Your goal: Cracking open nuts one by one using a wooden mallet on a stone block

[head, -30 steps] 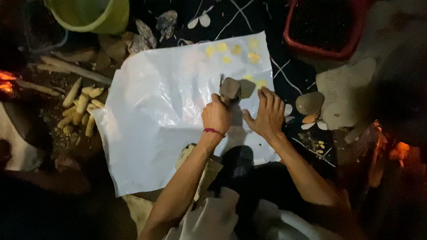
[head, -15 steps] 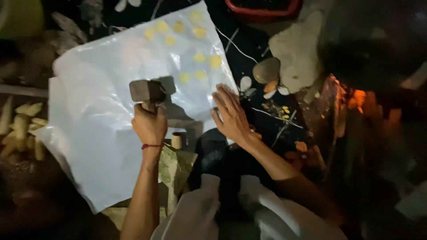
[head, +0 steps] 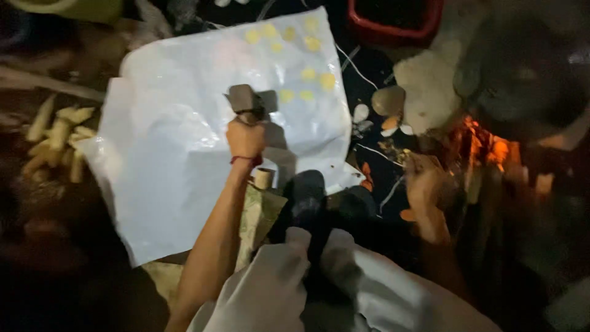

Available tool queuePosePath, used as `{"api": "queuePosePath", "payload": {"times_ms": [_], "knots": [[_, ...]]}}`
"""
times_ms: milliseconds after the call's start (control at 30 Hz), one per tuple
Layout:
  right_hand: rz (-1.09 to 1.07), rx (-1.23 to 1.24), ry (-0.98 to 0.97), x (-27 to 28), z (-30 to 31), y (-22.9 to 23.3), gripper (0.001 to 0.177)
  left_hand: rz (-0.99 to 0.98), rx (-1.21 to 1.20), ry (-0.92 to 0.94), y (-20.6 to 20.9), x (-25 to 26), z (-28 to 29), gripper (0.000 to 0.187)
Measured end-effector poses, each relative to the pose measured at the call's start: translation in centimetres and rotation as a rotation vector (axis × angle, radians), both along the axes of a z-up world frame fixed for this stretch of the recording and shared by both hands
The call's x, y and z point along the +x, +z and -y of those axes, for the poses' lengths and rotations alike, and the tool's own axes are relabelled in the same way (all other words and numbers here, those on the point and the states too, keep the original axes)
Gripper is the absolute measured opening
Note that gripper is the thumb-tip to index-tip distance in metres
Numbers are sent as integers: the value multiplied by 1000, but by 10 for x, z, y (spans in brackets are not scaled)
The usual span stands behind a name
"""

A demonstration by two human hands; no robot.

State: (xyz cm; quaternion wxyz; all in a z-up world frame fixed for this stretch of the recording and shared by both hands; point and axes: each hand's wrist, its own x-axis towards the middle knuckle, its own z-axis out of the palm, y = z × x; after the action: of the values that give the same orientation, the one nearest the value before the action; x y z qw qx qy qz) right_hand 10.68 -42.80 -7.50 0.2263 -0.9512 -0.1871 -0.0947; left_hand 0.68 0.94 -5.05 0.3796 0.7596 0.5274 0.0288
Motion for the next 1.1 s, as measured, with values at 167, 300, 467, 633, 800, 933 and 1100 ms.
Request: {"api": "queuePosePath", "payload": {"times_ms": [167,300,467,633,800,933,1100], "knots": [[87,-56,95,0,19,-19,6,-85,-33,47,6,6,0,25],[114,-59,84,-13,17,-24,14,-337,-32,255,20,32,10,31],[158,-80,57,-19,7,-2,24,-192,-55,89,0,11,-6,28],[-214,180,97,-26,-108,43,14,-160,-137,78,6,7,-7,30],[-137,306,462,8,-218,-7,14,-109,-183,-3,35,3,-6,30],[15,217,478,13,-262,15,9,-156,-181,-5,44,4,-1,28],[44,312,496,12,-269,34,16,-55,-116,-11,47,1,1,30]]}}
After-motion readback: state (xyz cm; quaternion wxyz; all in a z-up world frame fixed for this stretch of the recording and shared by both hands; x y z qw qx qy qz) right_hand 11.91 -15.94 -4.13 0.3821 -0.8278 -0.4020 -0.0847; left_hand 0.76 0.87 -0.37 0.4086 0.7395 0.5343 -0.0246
